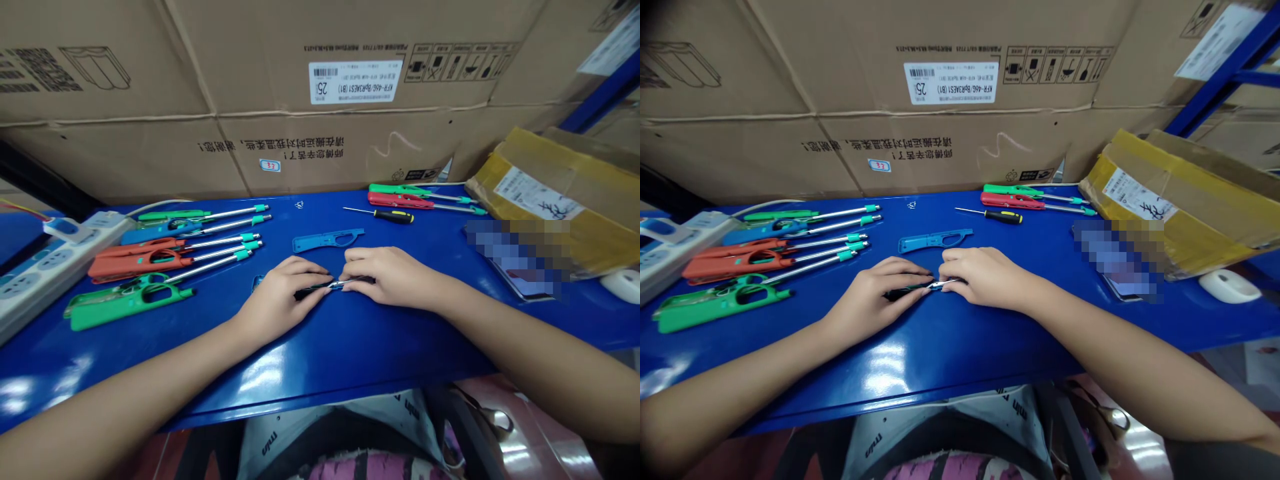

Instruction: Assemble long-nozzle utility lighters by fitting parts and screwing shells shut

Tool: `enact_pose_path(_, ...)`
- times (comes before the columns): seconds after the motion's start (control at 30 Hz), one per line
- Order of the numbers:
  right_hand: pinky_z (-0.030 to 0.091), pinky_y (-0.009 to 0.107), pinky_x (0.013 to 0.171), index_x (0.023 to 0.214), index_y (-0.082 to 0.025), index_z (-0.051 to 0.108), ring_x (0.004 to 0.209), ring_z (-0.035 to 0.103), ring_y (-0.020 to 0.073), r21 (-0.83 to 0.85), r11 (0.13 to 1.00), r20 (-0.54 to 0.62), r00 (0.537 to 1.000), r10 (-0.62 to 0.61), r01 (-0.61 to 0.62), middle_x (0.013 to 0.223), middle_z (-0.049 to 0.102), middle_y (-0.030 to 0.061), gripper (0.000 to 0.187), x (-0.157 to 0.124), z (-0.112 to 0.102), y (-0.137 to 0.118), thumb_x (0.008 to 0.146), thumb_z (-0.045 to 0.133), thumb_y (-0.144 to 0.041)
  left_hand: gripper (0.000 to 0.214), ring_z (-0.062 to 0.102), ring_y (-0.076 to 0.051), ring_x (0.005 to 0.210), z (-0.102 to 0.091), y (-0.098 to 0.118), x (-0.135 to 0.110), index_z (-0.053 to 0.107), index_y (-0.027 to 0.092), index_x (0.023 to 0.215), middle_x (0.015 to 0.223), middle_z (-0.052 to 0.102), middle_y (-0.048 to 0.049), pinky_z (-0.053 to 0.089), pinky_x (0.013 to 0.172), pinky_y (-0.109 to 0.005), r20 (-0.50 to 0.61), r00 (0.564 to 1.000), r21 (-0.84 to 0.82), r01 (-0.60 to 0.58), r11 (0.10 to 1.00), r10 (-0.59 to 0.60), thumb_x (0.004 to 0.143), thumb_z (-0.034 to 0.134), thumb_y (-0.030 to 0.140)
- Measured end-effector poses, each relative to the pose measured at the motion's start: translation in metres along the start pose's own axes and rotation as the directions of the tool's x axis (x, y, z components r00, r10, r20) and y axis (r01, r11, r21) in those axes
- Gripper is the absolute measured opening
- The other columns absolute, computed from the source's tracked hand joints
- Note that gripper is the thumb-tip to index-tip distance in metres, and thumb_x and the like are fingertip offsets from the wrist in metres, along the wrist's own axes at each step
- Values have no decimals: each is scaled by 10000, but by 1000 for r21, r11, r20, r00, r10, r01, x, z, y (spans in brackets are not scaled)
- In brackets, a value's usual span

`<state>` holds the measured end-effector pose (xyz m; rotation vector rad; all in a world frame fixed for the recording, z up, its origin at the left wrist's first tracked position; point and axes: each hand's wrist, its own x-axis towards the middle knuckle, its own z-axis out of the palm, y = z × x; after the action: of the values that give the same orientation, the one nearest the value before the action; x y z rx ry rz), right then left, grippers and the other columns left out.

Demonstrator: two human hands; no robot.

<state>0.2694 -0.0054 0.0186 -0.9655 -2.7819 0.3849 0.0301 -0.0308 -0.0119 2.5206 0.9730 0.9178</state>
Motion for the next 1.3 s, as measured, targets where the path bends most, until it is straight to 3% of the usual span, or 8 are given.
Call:
enact_pose_path(0.23, 425, 330, 757, 917, -180, 749, 888, 613, 216, -171, 979, -25, 993, -119, 113, 875, 703, 56, 204, 0, -3, -1, 979, 587, -286, 179, 677, -219, 1000, 0, 3, 0, 774, 186, 1073, 1062, 758, -76, 565, 910, -397, 7, 1000, 29, -7, 1000, 7, 941, 657, 212)
enact_pose_path(0.4, 459, 359, 840, 967, -200, 773, 925, 653, 216, -15, 996, -104, 991, -86, 85, 970, 728, 53, 164, 1, 1, 2, 954, 634, -286, 177, 669, -218, 1008, 1, 4, 0, 772, 185, 1073, 1061, 754, -72, 563, 913, -394, 3, 1000, 32, 4, 999, -4, 943, 654, 208)
enact_pose_path(0.57, 478, 287, 771, 947, -208, 778, 864, 670, 166, 206, 978, -143, 990, 1, 29, 950, 730, 32, 134, 5, 11, 5, 937, 646, -185, 209, 670, -227, 1000, 1, 4, -1, 744, 159, 1118, 1046, 760, -79, 575, 896, -396, -24, 999, 43, 40, 998, -39, 934, 668, 226)
enact_pose_path(0.73, 436, 305, 711, 943, -207, 785, 847, 621, 197, -98, 991, -71, 992, -101, 94, 866, 706, 43, 194, 4, 6, 1, 952, 594, -172, 204, 676, -232, 1003, 2, 7, -2, 733, 153, 1113, 1065, 763, -80, 575, 914, -410, -19, 998, 52, 53, 997, -52, 937, 664, 228)
enact_pose_path(0.83, 410, 304, 674, 931, -214, 786, 829, 615, 196, -160, 983, -36, 995, -98, 91, 849, 704, 35, 197, 3, 2, -1, 944, 596, -165, 220, 675, -239, 1023, 3, 8, -2, 730, 148, 1126, 1078, 757, -85, 579, 910, -412, -14, 997, 47, 77, 996, -76, 939, 658, 238)
enact_pose_path(0.93, 427, 293, 699, 951, -223, 786, 857, 643, 186, -60, 997, -53, 998, -42, 39, 891, 722, 24, 181, 3, 0, 0, 939, 613, -170, 240, 679, -242, 1046, 2, 8, -2, 727, 162, 1151, 1096, 750, -84, 584, 916, -410, -1, 993, 21, 115, 993, -115, 937, 648, 238)
enact_pose_path(1.07, 460, 269, 727, 943, -227, 787, 848, 676, 157, 213, 977, -71, 997, 39, -23, 955, 744, 13, 125, 4, 2, 5, 907, 669, -207, 273, 692, -230, 1062, -1, 9, -2, 722, 179, 1179, 1132, 744, -83, 581, 954, -389, 18, 987, -37, 160, 986, -160, 918, 653, 218)
enact_pose_path(1.3, 454, 271, 696, 777, -168, 733, 751, 638, 156, 445, 884, -36, 984, 174, -140, 797, 719, 28, 81, 11, 8, 7, 847, 726, -208, 275, 709, -232, 1051, -1, 11, -1, 724, 186, 1172, 1142, 746, -87, 586, 968, -397, 36, 982, -70, 188, 980, -186, 906, 658, 202)
